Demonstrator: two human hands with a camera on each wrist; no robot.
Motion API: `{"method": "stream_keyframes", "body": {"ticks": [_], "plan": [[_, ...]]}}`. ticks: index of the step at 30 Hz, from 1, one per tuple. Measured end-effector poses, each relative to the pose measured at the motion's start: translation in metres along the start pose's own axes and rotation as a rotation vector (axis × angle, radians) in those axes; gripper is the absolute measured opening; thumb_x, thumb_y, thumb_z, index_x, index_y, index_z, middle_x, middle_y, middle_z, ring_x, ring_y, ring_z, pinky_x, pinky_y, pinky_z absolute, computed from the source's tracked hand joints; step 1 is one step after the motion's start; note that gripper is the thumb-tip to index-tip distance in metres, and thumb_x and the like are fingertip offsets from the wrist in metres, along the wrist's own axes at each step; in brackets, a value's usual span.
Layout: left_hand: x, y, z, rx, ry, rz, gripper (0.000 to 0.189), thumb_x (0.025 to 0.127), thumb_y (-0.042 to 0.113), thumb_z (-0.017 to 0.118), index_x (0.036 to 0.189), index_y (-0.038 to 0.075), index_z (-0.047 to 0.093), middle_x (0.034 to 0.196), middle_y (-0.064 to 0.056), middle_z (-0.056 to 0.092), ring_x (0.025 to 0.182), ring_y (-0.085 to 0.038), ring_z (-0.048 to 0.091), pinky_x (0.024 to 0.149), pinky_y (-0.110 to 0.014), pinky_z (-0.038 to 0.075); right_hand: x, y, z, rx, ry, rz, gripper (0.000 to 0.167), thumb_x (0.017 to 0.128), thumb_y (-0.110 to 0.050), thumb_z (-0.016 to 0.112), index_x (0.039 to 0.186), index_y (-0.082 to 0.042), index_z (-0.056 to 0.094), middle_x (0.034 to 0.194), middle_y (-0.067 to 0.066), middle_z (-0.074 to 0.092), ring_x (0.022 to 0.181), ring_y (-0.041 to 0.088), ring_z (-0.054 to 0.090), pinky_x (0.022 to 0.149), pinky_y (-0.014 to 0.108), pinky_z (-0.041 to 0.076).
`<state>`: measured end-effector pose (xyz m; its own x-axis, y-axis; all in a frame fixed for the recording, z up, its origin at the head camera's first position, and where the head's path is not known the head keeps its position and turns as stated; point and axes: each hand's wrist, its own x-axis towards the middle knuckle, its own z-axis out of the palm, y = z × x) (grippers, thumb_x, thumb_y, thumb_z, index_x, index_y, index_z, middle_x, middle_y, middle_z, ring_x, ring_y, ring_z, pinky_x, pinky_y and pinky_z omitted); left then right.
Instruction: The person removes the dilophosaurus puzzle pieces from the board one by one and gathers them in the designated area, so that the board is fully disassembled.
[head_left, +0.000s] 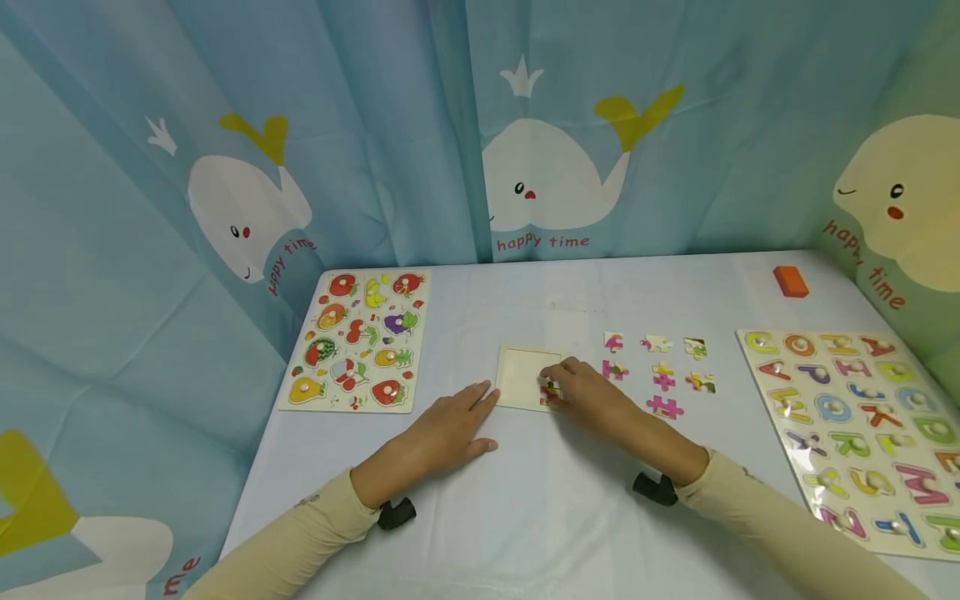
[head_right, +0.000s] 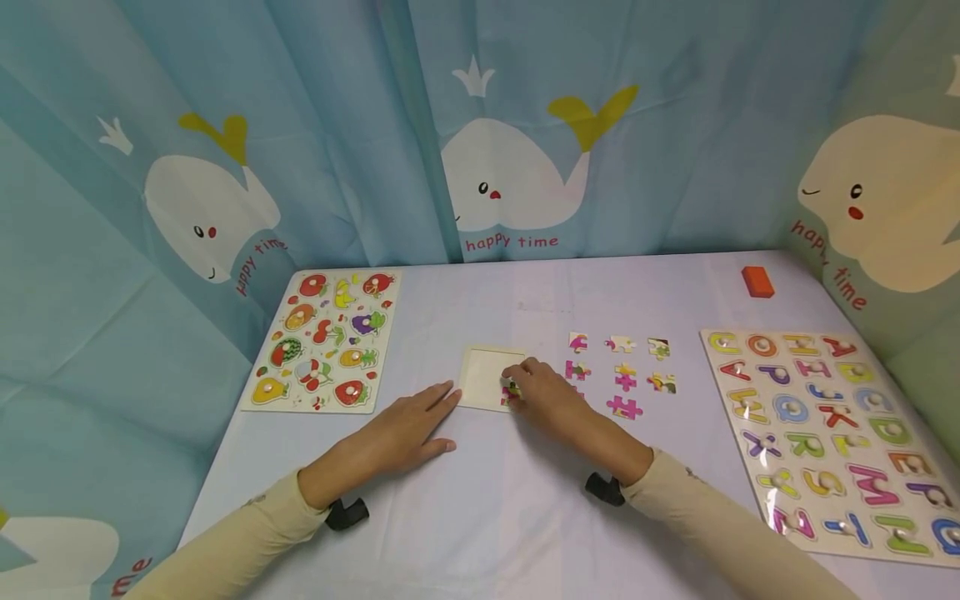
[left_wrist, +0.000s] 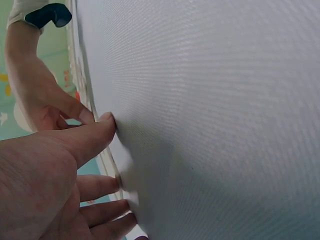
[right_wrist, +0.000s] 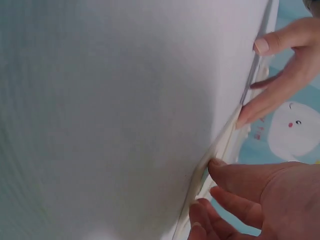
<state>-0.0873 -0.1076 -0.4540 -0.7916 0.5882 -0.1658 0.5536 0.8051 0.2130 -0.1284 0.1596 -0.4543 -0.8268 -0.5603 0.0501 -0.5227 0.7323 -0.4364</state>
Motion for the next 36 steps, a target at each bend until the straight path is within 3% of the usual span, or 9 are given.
{"method": "stream_keyframes", "body": {"ticks": [5,13,25,29,36], "plan": [[0.001,0.000,0.000,0.003,-0.005,-0.001,0.075,0.104,0.045,0.066,0.162,0.004,0.041,0.167,-0.018,0.039,0.154,-0.032,0.040,0.117,-0.049,0.044,-0.002,-0.002,0.003,-0.021,0.048,-0.046,0.028,0.091,0.000,0.080,0.117,-0.006,0.070,0.108,0.012,0.065,0.096,0.026,0.063,0.084,0.041,0.058],[0.000,0.000,0.000,0.009,0.002,0.003,0.075,0.104,0.045,0.066,0.161,0.004,0.041,0.167,-0.018,0.039,0.154,-0.032,0.040,0.117,-0.049,0.045,-0.002,-0.006,0.000,0.005,0.006,-0.025,0.024,0.094,0.000,0.077,0.117,-0.003,0.070,0.113,0.015,0.062,0.101,0.026,0.062,0.088,0.042,0.057],[0.000,-0.001,0.002,0.011,0.016,0.010,0.074,0.104,0.045,0.066,0.161,0.004,0.041,0.166,-0.018,0.040,0.153,-0.031,0.041,0.116,-0.049,0.045,0.000,-0.004,0.001,0.068,0.009,0.028,0.022,0.094,0.001,0.076,0.113,-0.006,0.067,0.112,0.014,0.062,0.101,0.026,0.060,0.088,0.043,0.056],[0.000,-0.001,0.002,0.002,0.013,0.006,0.074,0.104,0.044,0.066,0.162,0.005,0.041,0.167,-0.017,0.039,0.154,-0.031,0.040,0.117,-0.049,0.045,0.001,-0.001,0.000,0.055,0.034,-0.012,0.023,0.093,0.001,0.077,0.111,-0.008,0.066,0.106,0.009,0.065,0.097,0.024,0.063,0.085,0.043,0.056],[0.000,-0.001,0.001,-0.002,0.002,-0.003,0.075,0.104,0.045,0.065,0.162,0.005,0.040,0.168,-0.017,0.038,0.154,-0.031,0.039,0.117,-0.049,0.044,0.002,0.004,-0.010,0.185,0.052,-0.005,0.018,0.096,0.007,0.071,0.106,-0.007,0.067,0.100,0.002,0.067,0.097,0.019,0.065,0.087,0.040,0.059]]}}
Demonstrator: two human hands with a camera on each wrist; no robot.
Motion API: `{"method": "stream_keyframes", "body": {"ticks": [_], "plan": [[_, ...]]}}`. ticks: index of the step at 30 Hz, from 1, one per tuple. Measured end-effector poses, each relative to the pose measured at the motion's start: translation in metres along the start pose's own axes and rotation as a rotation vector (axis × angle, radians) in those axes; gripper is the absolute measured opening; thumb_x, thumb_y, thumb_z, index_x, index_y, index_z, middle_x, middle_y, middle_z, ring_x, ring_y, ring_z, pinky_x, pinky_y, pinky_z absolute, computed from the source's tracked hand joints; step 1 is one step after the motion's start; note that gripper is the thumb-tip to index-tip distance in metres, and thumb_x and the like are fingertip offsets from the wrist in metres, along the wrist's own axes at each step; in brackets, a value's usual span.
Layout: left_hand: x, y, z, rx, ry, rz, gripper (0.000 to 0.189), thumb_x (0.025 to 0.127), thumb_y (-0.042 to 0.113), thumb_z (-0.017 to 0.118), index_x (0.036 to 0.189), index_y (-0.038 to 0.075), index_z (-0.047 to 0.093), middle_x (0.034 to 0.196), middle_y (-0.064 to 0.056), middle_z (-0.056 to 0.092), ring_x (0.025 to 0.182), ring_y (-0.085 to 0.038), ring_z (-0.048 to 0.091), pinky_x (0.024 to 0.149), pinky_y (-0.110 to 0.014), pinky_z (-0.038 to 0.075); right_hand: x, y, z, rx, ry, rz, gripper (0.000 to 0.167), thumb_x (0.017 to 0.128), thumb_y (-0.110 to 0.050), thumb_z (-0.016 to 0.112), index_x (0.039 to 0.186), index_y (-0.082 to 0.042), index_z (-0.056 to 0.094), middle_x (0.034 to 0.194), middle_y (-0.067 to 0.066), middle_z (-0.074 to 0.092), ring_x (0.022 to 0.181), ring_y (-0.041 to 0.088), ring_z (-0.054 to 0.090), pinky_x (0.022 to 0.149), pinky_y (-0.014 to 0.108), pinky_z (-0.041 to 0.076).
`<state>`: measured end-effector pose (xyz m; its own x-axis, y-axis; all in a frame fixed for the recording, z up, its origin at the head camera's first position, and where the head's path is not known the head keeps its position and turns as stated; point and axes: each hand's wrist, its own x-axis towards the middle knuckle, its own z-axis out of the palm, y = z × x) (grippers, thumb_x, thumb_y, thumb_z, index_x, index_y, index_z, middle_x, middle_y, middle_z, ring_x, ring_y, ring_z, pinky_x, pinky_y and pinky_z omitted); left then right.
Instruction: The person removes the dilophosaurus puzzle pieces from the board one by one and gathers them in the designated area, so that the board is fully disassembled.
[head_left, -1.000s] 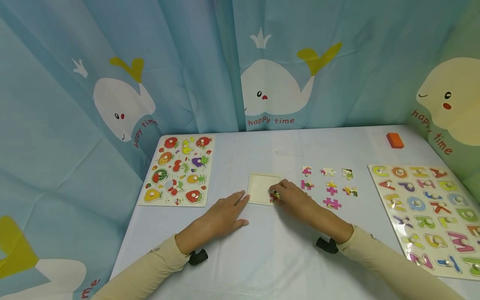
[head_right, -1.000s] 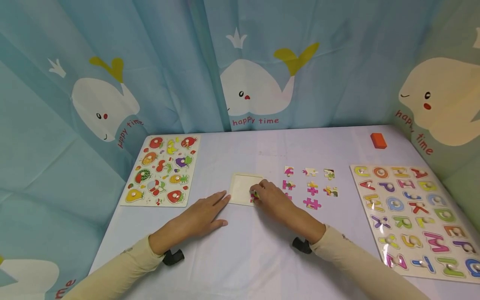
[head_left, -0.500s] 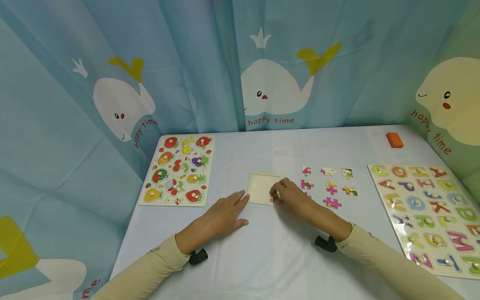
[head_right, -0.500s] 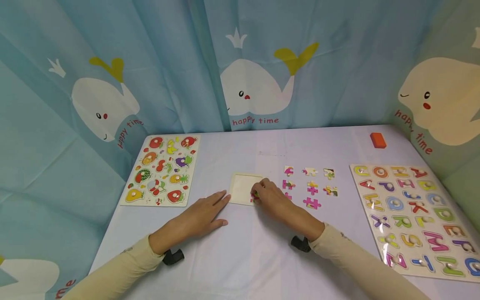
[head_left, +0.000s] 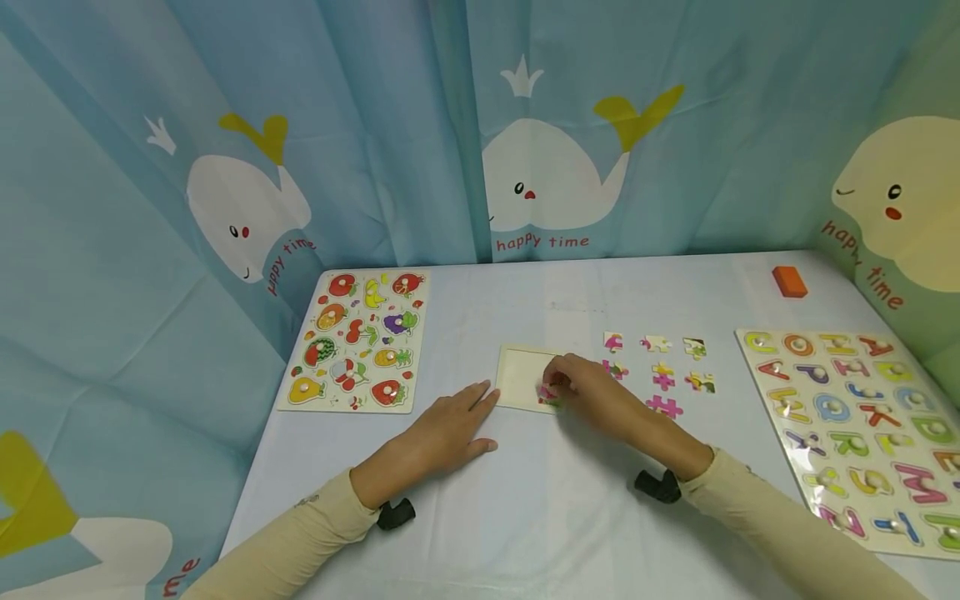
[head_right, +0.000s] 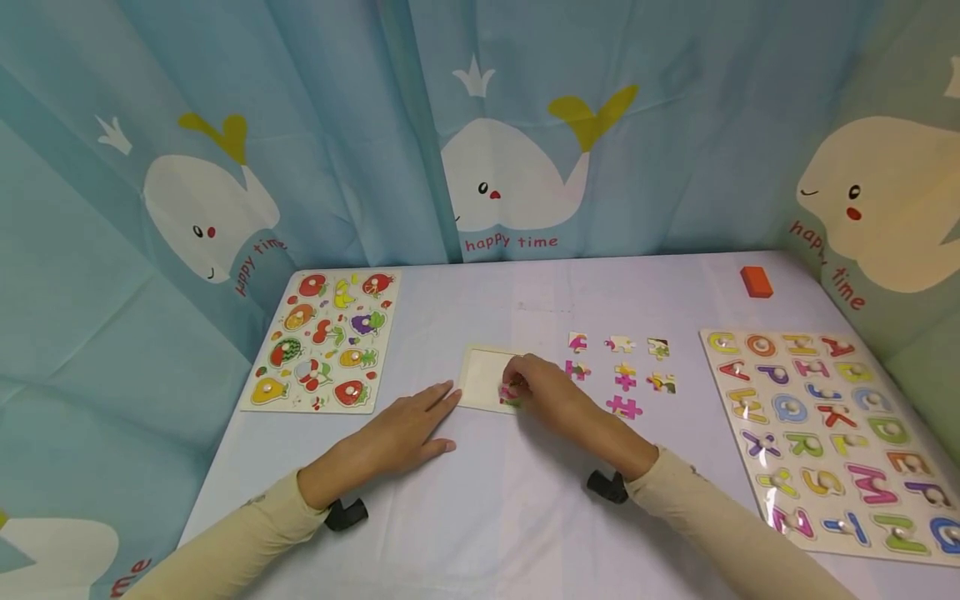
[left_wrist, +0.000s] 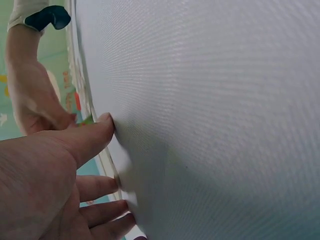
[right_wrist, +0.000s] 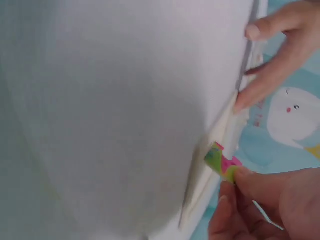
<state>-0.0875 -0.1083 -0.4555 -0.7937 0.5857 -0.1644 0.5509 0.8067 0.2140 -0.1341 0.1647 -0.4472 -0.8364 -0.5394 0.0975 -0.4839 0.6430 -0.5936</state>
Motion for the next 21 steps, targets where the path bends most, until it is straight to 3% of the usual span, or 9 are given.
{"method": "stream_keyframes", "body": {"ticks": [5,9,15,21], "plan": [[0.000,0.000,0.000,0.000,0.004,0.005,0.075,0.104,0.045,0.066,0.162,0.005,0.040,0.167,-0.017,0.038,0.154,-0.031,0.040,0.117,-0.049,0.044,-0.002,0.006,-0.023,0.021,0.037,0.027,0.015,0.095,0.004,0.073,0.107,-0.004,0.069,0.099,0.004,0.072,0.093,0.020,0.068,0.084,0.041,0.060],[0.000,0.000,0.001,-0.002,0.008,0.009,0.075,0.104,0.044,0.066,0.162,0.005,0.040,0.167,-0.018,0.038,0.154,-0.031,0.040,0.117,-0.049,0.044,-0.014,0.017,-0.051,0.014,0.044,0.087,0.011,0.096,0.001,0.074,0.104,-0.005,0.070,0.097,0.004,0.074,0.090,0.019,0.070,0.077,0.034,0.059],[0.000,0.000,0.001,0.002,0.010,0.010,0.075,0.104,0.044,0.066,0.162,0.005,0.040,0.167,-0.018,0.039,0.154,-0.031,0.040,0.117,-0.050,0.045,-0.045,0.047,-0.096,-0.017,0.002,0.166,0.009,0.097,-0.002,0.074,0.102,-0.008,0.069,0.097,0.003,0.073,0.087,0.017,0.065,0.072,0.023,0.055],[-0.001,-0.001,0.001,0.008,0.007,0.009,0.075,0.104,0.045,0.066,0.162,0.005,0.040,0.167,-0.018,0.039,0.154,-0.032,0.040,0.117,-0.050,0.045,-0.082,0.089,-0.128,-0.062,-0.045,0.196,0.007,0.099,-0.003,0.072,0.100,-0.009,0.069,0.091,-0.003,0.068,0.080,0.003,0.059,0.068,0.022,0.051]]}}
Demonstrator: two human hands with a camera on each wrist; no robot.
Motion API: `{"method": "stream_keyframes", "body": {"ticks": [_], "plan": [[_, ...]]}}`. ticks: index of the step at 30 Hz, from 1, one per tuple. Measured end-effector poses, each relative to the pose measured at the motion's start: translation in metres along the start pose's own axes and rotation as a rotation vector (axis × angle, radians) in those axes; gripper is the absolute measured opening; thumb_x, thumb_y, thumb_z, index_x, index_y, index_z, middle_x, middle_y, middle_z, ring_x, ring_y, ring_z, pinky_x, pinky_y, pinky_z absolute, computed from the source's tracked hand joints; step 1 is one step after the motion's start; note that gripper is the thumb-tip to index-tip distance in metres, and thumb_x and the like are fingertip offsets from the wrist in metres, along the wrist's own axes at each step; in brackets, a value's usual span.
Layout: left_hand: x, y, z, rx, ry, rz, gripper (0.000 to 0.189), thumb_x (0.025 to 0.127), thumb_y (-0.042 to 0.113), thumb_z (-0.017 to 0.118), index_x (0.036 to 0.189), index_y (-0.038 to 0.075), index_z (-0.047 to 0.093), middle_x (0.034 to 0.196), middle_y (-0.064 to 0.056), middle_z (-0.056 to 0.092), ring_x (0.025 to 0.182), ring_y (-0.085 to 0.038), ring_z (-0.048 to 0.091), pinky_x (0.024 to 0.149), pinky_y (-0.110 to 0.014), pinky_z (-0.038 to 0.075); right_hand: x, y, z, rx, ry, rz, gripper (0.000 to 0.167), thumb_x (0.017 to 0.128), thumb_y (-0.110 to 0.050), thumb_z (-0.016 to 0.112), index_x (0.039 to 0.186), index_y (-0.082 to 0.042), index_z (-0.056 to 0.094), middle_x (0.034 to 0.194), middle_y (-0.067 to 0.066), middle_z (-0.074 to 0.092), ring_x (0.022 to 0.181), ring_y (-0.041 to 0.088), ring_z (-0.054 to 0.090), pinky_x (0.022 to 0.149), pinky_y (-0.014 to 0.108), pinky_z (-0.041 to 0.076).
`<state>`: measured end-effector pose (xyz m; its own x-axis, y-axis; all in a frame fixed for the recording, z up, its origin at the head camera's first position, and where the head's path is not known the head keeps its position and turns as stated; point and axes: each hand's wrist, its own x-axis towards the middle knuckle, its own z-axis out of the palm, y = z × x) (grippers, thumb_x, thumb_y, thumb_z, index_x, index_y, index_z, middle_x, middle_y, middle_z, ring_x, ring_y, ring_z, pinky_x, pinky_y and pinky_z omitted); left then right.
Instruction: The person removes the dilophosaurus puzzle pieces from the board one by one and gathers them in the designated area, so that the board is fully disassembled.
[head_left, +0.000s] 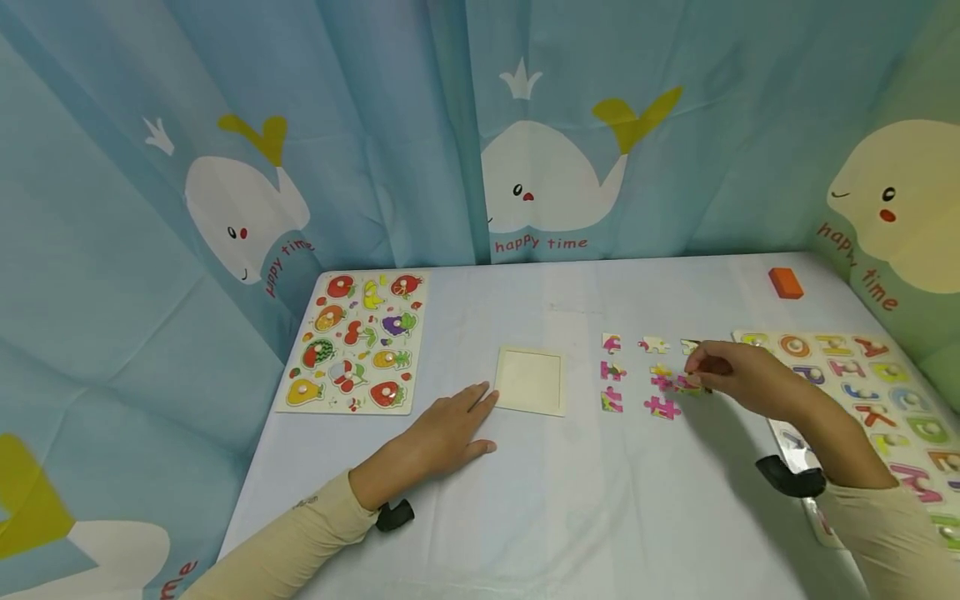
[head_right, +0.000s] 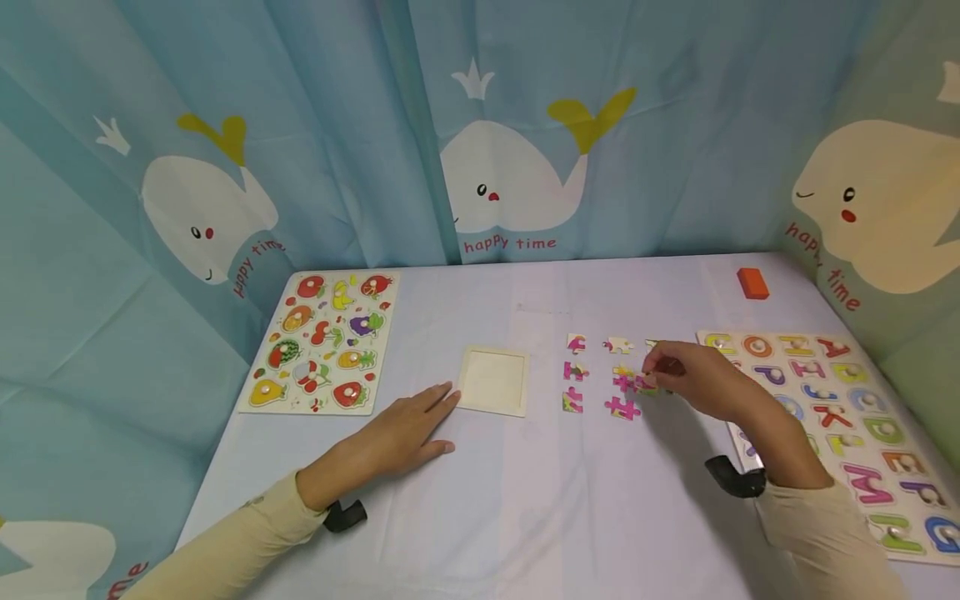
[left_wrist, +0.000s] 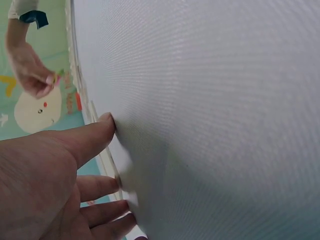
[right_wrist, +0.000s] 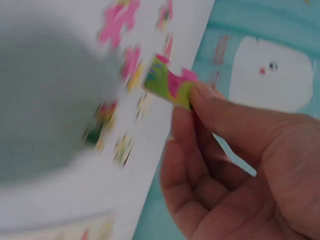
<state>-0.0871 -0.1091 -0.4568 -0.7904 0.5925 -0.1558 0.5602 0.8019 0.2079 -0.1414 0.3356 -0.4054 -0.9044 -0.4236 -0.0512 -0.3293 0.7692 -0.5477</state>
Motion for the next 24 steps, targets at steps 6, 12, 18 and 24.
{"method": "stream_keyframes", "body": {"ticks": [6,12,18,24], "plan": [[-0.001,0.000,0.001,0.021,0.014,0.005,0.075,0.103,0.045,0.067,0.161,0.005,0.042,0.166,-0.018,0.041,0.152,-0.031,0.042,0.115,-0.049,0.046,-0.019,0.031,-0.010,0.117,-0.151,-0.014,0.010,0.099,0.004,0.066,0.101,-0.006,0.068,0.092,-0.004,0.065,0.082,0.001,0.055,0.068,0.021,0.049],[0.000,-0.001,0.000,0.025,0.023,0.017,0.074,0.104,0.045,0.066,0.161,0.004,0.042,0.166,-0.018,0.041,0.152,-0.032,0.043,0.115,-0.049,0.046,-0.024,0.041,-0.004,0.172,-0.249,0.007,0.006,0.102,0.000,0.064,0.103,-0.006,0.066,0.095,-0.003,0.063,0.084,0.002,0.054,0.070,0.022,0.047],[0.000,0.000,-0.003,-0.009,0.002,0.010,0.075,0.104,0.044,0.066,0.161,0.004,0.041,0.167,-0.018,0.039,0.153,-0.032,0.041,0.117,-0.050,0.045,-0.023,0.040,0.010,0.101,-0.191,0.035,0.007,0.100,-0.005,0.069,0.103,-0.010,0.067,0.101,-0.003,0.066,0.090,0.001,0.057,0.075,0.021,0.050],[-0.001,-0.001,-0.004,-0.031,-0.006,0.011,0.074,0.104,0.043,0.067,0.161,0.004,0.041,0.167,-0.018,0.039,0.154,-0.032,0.040,0.118,-0.050,0.044,-0.022,0.038,0.023,0.072,-0.121,0.015,0.010,0.097,0.000,0.071,0.100,-0.008,0.067,0.099,0.001,0.064,0.087,0.001,0.056,0.074,0.022,0.051]]}}
